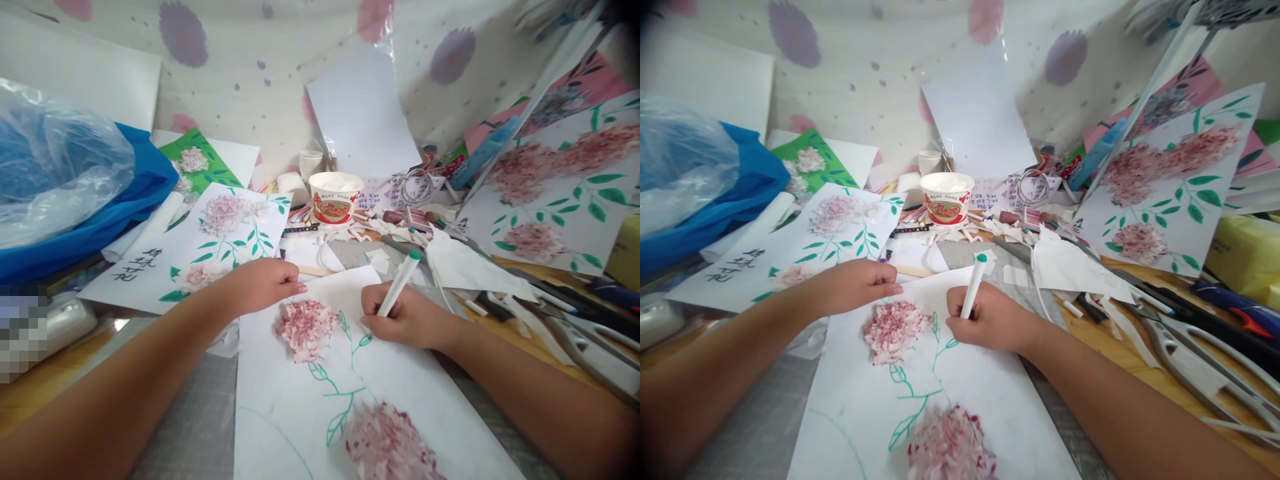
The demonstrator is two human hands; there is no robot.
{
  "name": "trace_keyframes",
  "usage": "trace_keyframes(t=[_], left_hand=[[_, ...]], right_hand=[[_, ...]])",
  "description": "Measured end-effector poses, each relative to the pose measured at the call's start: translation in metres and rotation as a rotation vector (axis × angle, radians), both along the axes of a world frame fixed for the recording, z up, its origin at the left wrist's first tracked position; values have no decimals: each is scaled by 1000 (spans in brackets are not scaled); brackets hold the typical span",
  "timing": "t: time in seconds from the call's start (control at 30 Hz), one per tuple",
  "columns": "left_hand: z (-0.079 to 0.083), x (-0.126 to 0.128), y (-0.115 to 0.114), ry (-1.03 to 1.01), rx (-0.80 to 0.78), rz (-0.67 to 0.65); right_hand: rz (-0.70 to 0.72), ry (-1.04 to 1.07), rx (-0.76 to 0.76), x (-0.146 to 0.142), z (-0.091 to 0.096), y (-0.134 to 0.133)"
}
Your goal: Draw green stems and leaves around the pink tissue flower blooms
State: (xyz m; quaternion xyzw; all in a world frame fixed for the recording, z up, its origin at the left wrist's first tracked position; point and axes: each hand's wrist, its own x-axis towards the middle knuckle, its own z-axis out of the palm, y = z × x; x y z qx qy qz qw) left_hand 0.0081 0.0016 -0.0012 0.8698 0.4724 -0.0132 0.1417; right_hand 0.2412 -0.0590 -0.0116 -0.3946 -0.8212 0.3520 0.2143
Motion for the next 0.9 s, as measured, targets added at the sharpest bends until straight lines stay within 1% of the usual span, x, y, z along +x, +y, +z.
trace_keyframes(t=[0.17,0.27,0.53,0.73,0.9], left_hand=[[-1,-2,1,-12,13,-35],[-1,-2,1,-15,13,-30],[1,1,-2,-13,10,-5],[3,1,-4,-21,3,6],[2,0,-3,-4,2,12]], right_hand=[[21,8,39,1,-2,1],[26,9,54,2,-3,1],[-35,140,-6,4,-7,2],[-15,145,-30,2,-7,0],[-15,133,-38,2,-7,1]])
